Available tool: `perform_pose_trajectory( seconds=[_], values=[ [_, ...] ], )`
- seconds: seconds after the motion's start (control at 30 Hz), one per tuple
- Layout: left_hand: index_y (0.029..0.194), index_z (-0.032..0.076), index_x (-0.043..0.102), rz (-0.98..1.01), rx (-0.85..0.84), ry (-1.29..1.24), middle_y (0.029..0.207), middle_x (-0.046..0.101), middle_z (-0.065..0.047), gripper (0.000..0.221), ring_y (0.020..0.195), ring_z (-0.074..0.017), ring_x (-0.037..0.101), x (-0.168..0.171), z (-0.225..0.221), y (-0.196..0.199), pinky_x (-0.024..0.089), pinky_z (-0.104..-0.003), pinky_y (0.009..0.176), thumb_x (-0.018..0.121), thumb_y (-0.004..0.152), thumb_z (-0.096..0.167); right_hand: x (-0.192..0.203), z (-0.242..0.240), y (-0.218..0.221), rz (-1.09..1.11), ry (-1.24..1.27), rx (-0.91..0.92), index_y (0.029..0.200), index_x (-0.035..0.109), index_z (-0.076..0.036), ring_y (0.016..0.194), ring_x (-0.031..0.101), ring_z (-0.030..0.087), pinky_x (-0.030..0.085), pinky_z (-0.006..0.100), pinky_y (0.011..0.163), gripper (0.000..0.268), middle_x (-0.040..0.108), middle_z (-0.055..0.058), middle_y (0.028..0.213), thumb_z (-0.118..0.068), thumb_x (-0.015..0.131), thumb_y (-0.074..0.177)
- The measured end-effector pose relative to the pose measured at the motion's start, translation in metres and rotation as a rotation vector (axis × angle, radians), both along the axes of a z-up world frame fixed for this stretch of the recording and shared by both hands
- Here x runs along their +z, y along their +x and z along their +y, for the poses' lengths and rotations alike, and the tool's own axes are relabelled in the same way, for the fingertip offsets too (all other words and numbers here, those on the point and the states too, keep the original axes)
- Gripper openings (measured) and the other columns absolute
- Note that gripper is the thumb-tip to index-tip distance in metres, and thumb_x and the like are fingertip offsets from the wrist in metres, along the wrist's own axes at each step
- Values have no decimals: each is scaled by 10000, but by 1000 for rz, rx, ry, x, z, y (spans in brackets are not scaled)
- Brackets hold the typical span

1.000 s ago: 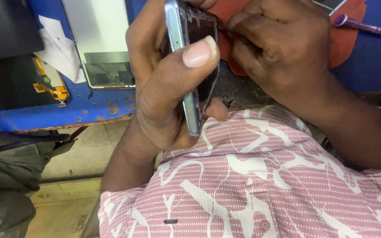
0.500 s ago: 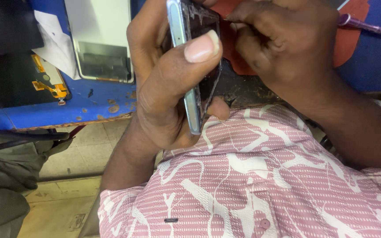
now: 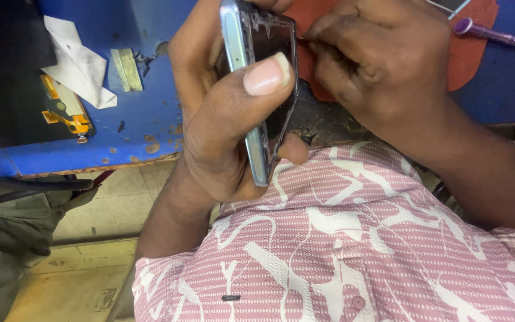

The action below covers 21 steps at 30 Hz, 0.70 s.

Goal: The person disassembles a smartphone by removing the back cover and using a metal prying tool to detach internal components. They then use a red-handled screwdriver to remove screws from the phone's frame and pry open the screen assembly.

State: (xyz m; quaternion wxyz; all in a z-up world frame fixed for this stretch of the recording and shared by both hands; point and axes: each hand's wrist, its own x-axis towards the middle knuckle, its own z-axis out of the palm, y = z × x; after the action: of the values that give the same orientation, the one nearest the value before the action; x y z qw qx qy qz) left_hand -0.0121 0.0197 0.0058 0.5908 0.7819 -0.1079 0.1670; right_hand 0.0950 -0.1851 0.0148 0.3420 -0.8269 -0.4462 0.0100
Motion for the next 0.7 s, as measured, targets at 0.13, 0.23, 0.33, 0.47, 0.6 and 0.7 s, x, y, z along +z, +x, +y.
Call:
perform_pose_trajectory(
  seconds=[0.13, 0.23, 0.33, 0.47, 0.6, 0.7],
  values=[
    [1468, 262, 473, -8, -18, -18, 1577, 314, -107, 510, 1375, -217, 497, 1, 0, 1, 520, -314, 1095, 735, 1072, 449, -1, -1, -1, -40, -21, 2, 1074, 704, 1, 909, 666, 246, 527, 360, 799, 194, 672, 89, 1015, 53, 787, 906],
    [1477, 273, 464, -15, -34, -40, 1582, 318, -97, 514, 1379, -211, 499, 0, 0, 2, 528, -307, 1095, 741, 1076, 434, -3, -3, -2, -10, -9, 5, 1111, 703, -18, 958, 665, 233, 526, 342, 831, 239, 660, 71, 1039, 48, 757, 888],
    [1487, 287, 458, -5, -44, -45, 1587, 318, -87, 519, 1381, -206, 496, 1, 1, 1, 521, -308, 1102, 756, 1084, 421, -2, -2, -5, -27, -10, -1, 1077, 708, -10, 911, 657, 241, 515, 350, 783, 203, 652, 72, 991, 47, 809, 910],
    [1496, 306, 447, -11, -43, -50, 1593, 312, -92, 515, 1383, -212, 495, 0, 1, 1, 508, -313, 1097, 754, 1094, 402, -1, -2, -8, -29, -6, 1, 1068, 708, -1, 897, 647, 245, 513, 350, 757, 201, 638, 81, 973, 37, 823, 908],
    [1491, 320, 432, -29, -40, -73, 1575, 328, -94, 508, 1375, -219, 503, -1, -1, 3, 505, -323, 1107, 736, 1091, 397, 0, -4, -12, -8, -7, 11, 1090, 707, 6, 893, 640, 231, 518, 344, 754, 222, 632, 85, 982, 42, 804, 893],
    [1476, 311, 436, -45, -42, -77, 1559, 329, -109, 501, 1369, -232, 506, -2, -1, 5, 522, -333, 1119, 728, 1079, 405, 2, -3, -13, 1, -11, 9, 1069, 712, 10, 865, 636, 239, 520, 356, 737, 228, 633, 93, 959, 37, 820, 870]
  ],
)
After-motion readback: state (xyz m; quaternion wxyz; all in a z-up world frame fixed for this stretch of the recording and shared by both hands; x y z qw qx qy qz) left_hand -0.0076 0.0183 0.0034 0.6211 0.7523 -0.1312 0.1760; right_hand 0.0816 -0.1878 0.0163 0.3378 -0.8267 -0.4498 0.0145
